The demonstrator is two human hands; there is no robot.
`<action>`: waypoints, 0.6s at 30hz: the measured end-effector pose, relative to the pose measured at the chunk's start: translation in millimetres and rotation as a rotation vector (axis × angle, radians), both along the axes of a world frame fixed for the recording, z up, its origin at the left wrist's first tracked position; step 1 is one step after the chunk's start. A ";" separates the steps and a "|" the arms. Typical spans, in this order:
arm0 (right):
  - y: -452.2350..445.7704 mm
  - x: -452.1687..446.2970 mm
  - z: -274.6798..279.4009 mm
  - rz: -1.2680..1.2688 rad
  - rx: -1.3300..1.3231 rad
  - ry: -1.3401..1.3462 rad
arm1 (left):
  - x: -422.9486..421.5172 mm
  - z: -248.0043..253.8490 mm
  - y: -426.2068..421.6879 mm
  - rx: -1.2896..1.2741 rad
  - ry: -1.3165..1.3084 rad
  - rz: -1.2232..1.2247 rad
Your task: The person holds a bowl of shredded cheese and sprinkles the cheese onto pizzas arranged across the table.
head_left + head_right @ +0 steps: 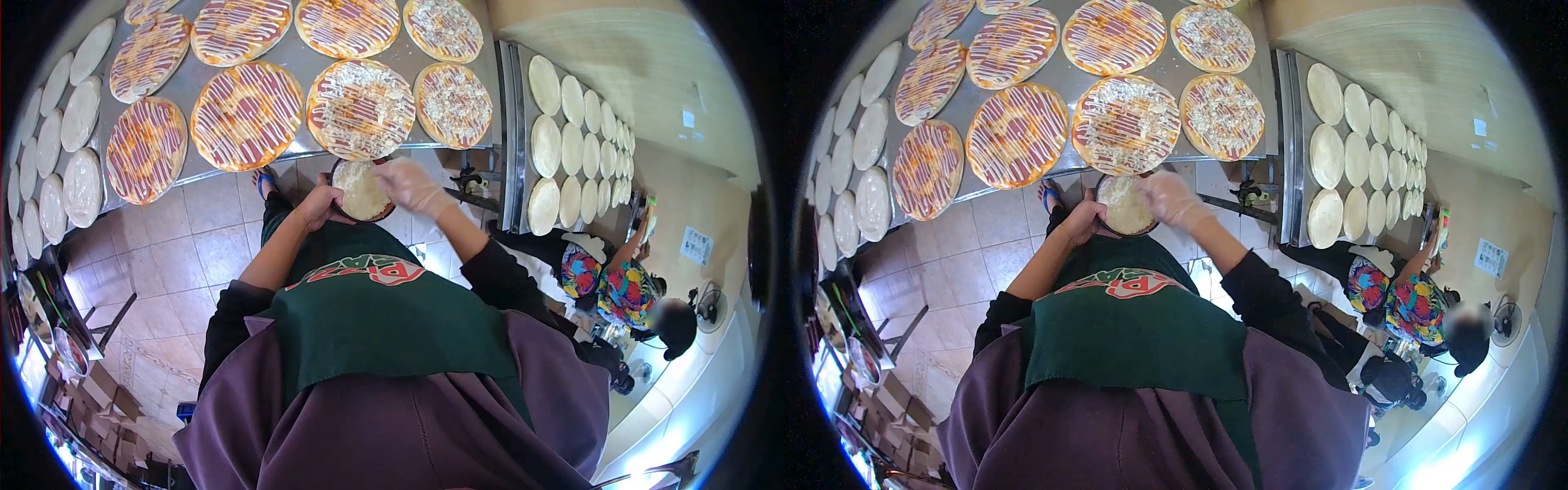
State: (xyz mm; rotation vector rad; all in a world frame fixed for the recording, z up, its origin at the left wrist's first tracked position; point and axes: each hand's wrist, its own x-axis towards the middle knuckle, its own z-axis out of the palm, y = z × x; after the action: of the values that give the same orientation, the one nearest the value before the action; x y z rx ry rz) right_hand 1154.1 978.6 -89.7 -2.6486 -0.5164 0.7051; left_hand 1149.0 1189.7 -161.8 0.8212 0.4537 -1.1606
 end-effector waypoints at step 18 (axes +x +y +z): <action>30.7 -41.8 -23.7 -0.239 -0.016 -0.107 | -1.9 -3.0 -1.4 0.012 -0.019 0.013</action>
State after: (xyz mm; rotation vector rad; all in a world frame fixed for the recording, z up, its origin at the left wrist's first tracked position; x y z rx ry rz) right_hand 1112.3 1009.3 -113.4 -2.7125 -0.2159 0.4989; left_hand 1147.1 1188.3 -164.8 0.8383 0.4504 -1.1375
